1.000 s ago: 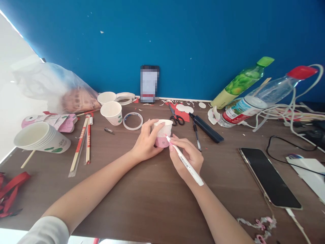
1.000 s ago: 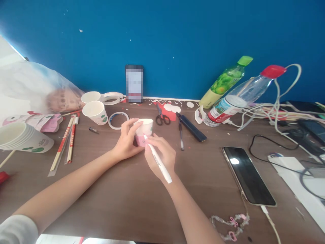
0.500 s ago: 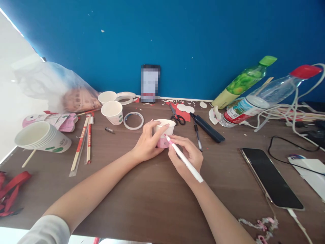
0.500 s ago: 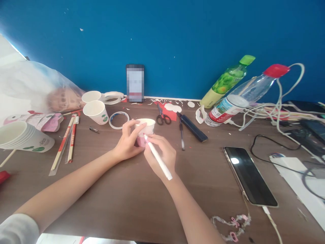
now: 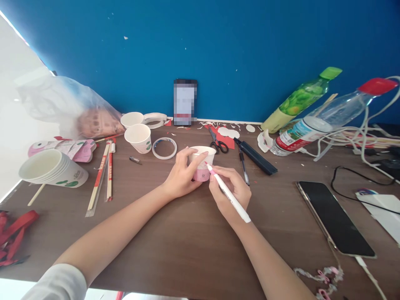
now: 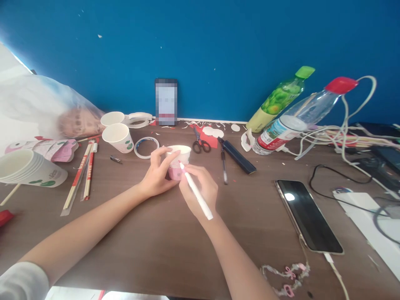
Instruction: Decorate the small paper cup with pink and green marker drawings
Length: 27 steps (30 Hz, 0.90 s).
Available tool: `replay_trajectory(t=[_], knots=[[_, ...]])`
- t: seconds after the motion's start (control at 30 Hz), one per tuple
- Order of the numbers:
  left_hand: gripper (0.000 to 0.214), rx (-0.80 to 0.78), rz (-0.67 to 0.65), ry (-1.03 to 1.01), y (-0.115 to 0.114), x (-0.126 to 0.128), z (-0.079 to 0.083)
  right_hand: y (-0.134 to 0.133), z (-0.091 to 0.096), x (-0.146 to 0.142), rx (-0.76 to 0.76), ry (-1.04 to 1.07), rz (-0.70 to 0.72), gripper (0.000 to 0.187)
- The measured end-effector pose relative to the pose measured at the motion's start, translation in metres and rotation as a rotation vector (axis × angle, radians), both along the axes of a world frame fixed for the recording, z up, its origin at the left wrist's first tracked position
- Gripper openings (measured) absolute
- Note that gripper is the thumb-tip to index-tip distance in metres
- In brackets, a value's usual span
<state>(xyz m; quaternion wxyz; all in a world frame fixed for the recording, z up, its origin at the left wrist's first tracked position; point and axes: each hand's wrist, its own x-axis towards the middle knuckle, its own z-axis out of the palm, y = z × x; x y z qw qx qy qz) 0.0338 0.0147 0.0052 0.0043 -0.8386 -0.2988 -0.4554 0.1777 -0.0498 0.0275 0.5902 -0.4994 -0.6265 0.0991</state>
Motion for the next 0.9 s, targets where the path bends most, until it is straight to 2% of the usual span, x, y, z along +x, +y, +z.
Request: replay_trajectory(t=[0.4,0.9], knots=[[0.074,-0.008,0.012,-0.002,0.0001,-0.0004,-0.0001,0.0017,-0.0038,0.0015,0.002,0.033,-0.023,0.016],[0.074,-0.012,0.005,-0.004,0.0004,-0.0005,-0.0005,0.0006,0.0005,0.0020,-0.001,0.039,-0.018,0.014]])
